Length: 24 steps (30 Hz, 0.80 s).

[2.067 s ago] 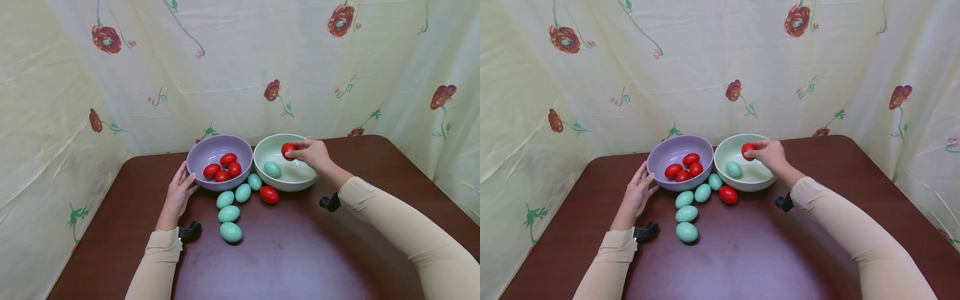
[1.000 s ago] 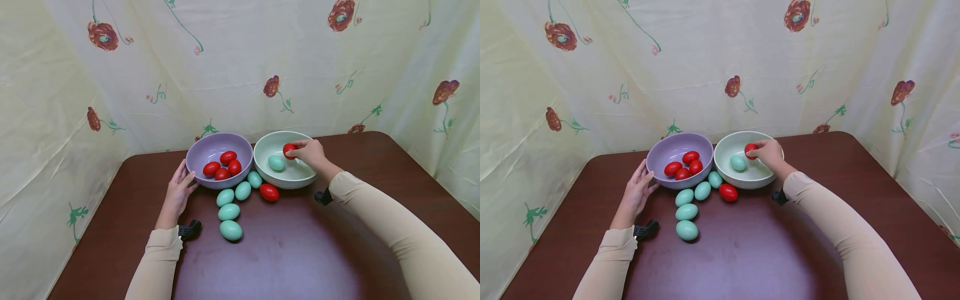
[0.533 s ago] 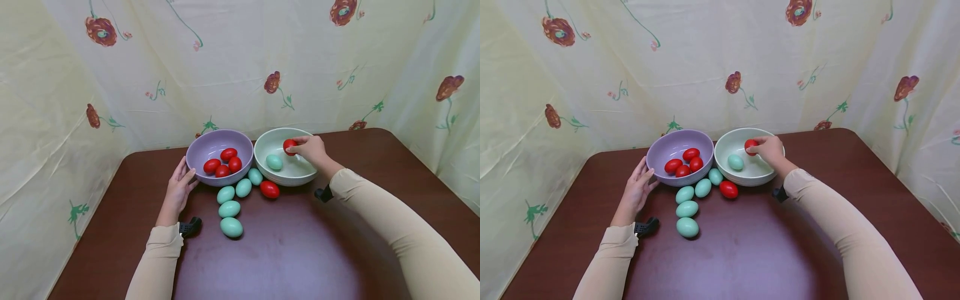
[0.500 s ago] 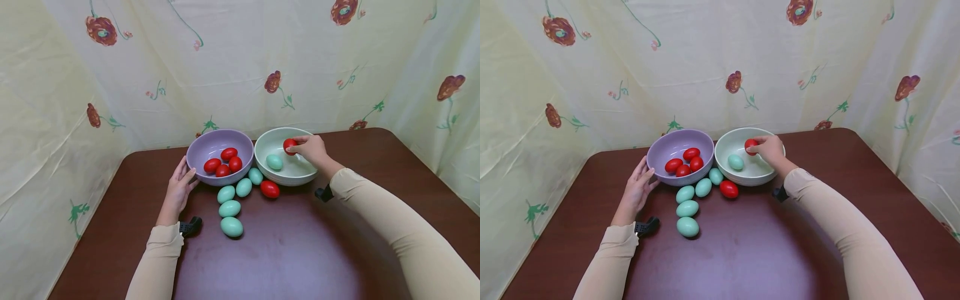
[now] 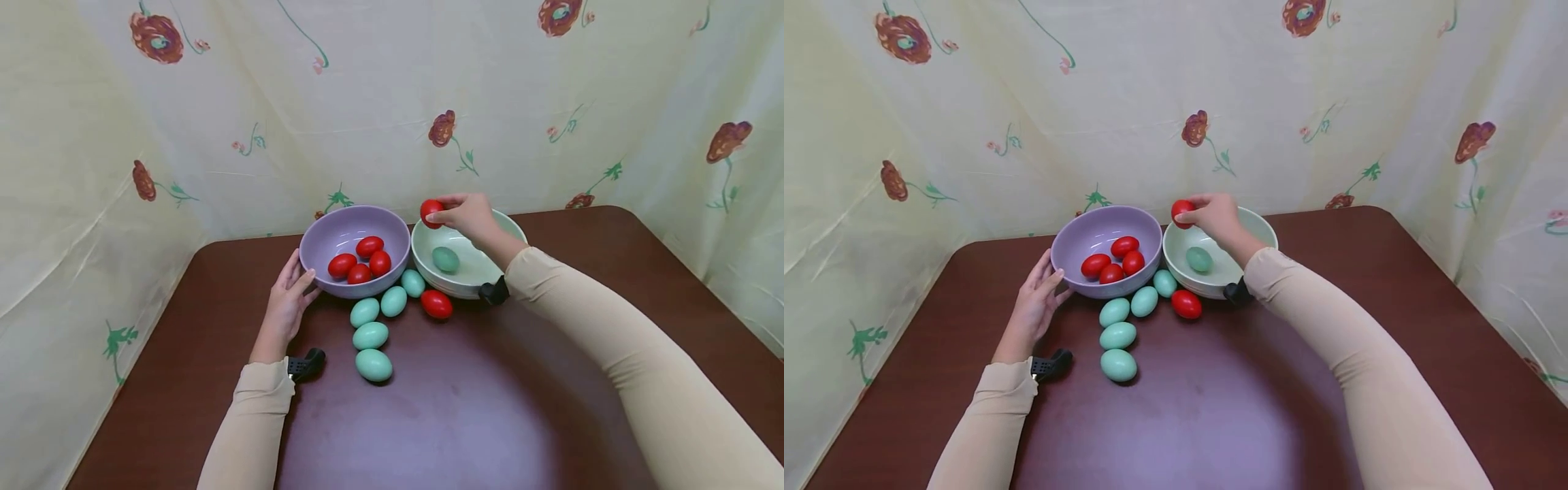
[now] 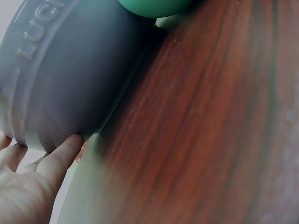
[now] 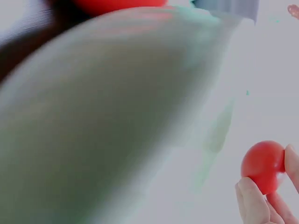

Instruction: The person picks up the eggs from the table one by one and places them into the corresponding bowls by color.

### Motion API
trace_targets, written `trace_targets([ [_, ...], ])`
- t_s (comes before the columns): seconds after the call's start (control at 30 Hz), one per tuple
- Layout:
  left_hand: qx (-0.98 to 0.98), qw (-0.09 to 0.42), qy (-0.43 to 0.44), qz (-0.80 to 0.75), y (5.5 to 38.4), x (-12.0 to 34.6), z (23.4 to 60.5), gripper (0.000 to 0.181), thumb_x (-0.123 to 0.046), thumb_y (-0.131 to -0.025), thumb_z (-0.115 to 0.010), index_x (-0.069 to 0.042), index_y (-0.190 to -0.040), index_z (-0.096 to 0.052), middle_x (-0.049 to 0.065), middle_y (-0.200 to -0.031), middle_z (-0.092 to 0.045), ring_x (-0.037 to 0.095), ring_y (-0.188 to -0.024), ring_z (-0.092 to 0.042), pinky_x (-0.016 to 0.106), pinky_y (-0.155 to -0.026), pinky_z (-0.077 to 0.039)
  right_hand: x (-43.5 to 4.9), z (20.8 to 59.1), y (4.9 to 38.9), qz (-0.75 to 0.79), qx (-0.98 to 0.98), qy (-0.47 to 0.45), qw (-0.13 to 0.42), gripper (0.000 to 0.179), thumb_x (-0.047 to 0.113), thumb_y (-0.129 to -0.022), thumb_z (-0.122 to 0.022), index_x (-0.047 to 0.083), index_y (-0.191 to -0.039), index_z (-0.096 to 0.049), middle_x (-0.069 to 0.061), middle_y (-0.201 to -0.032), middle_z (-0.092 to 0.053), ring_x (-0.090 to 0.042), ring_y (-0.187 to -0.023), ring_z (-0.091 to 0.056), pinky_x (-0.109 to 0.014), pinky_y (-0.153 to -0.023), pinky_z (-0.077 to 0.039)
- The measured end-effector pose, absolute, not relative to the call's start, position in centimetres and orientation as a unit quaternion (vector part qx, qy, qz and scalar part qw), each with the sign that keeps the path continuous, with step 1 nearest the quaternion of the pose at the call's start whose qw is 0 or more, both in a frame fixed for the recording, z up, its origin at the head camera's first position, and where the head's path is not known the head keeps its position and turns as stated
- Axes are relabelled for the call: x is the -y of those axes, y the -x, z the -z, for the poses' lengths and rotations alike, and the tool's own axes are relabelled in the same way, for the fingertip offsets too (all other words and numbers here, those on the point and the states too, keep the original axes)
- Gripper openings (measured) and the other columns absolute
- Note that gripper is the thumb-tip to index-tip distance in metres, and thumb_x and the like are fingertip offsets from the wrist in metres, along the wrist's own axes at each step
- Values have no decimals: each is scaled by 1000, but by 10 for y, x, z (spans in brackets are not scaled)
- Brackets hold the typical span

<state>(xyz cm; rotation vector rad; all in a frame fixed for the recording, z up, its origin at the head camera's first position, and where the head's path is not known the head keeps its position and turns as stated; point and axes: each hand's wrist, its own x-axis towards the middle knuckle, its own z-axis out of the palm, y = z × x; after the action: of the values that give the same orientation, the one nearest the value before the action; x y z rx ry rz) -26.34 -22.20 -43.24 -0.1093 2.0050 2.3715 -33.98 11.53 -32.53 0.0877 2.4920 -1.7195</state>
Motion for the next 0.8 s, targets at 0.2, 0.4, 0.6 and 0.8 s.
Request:
trace_targets([
  [0.2, -641, 28, 40, -766, 263, 223, 429, 67, -21, -103, -52, -31, -160, -19, -8, -169, -11, 20, -151, -30, 43, -113, -41, -78, 312, 347, 590, -805, -25, 52, 50, 12, -85, -79, 6, -132, -64, -14, -134, -64, -25, -111, -66, -36, -100, -55],
  [0.4, -641, 23, 41, -766, 264, 223, 429, 67, -22, -103, -53, -31, -160, -19, -8, -169, -12, 20, -150, -32, 42, -113, -41, -50, 308, 349, 595, -802, -20, 58, 48, 14, -85, -79, 8, -131, -66, -13, -132, -65, -29, -109, -67, -39, -97, -57],
  [0.6, -638, 21, 40, -769, 265, 221, 432, 67, -21, -103, -53, -30, -160, -19, -7, -169, -13, 20, -150, -32, 42, -112, -42, -28, 311, 353, 593, -801, -40, 66, 45, 17, -85, -79, 12, -128, -68, -10, -133, -64, -28, -111, -65, -34, -91, -58],
  [0.8, -640, 19, 38, -767, 265, 223, 433, 68, -22, -103, -54, -30, -160, -19, -7, -169, -13, 21, -150, -33, 41, -110, -43, -4, 320, 355, 580, -811, -33, 71, 45, 17, -84, -80, 11, -127, -69, -10, -129, -67, -25, -103, -65, -31, -91, -59],
])
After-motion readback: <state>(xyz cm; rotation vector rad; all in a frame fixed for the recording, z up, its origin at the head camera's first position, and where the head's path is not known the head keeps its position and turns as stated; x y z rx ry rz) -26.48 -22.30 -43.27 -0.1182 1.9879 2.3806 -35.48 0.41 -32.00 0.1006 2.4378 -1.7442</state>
